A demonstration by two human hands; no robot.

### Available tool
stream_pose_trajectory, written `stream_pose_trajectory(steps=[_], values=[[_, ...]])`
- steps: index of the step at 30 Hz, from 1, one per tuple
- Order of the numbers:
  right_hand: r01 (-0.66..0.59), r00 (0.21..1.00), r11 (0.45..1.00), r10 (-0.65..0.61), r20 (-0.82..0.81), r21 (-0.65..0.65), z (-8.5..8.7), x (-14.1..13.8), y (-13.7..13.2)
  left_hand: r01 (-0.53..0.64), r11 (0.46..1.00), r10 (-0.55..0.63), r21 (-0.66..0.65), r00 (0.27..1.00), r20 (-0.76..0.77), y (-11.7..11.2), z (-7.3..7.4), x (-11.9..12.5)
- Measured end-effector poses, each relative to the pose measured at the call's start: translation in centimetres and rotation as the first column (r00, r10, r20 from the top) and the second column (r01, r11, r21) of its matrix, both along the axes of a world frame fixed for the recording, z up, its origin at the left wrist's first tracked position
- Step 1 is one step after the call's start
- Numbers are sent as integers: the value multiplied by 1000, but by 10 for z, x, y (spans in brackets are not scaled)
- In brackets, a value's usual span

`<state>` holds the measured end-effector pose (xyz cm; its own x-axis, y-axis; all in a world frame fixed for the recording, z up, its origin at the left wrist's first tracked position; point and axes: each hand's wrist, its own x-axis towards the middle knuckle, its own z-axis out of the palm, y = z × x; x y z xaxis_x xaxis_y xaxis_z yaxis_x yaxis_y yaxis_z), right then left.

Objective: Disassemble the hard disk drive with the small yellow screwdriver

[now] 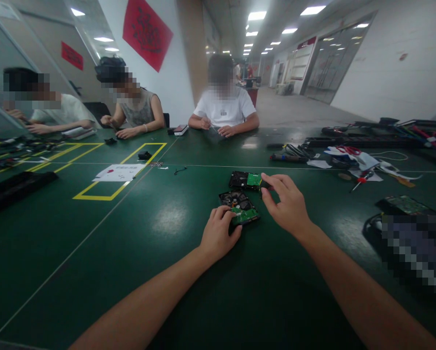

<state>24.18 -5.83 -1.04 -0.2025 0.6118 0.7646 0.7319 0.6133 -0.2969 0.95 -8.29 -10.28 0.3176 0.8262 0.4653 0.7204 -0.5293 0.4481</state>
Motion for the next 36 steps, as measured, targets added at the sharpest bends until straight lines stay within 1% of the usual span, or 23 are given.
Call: stream_pose_trajectory(steps=[3,7,14,21,26,32,34,36], values=[[-9,1000,1000,9,-30,9,-1,0,2,-5,1000,5,-4,1000,-7,0,0,0],[0,996,1000,-1,-86,-14,-4,1,3,0,1000,0,3,1000,4,0,0,0],[-35,999,999,35,-4,7,4,-2,-2,6,1000,-6,6,1000,-1,0,0,-1],[51,998,999,-51,-35,3,1,3,0,12,1000,-12,5,1000,6,0,1,-1],[83,996,997,-83,-45,-8,2,5,0,13,1000,-13,8,1000,13,0,0,-1],[27,997,1000,-26,-67,12,10,0,-4,12,1000,-12,11,1000,9,0,0,-2],[-11,996,1000,9,-93,-22,12,0,-5,11,1000,-11,13,1000,11,-1,1,-2],[-38,986,993,20,-165,-107,11,0,-5,12,1000,-12,12,1000,14,0,1,-2]])
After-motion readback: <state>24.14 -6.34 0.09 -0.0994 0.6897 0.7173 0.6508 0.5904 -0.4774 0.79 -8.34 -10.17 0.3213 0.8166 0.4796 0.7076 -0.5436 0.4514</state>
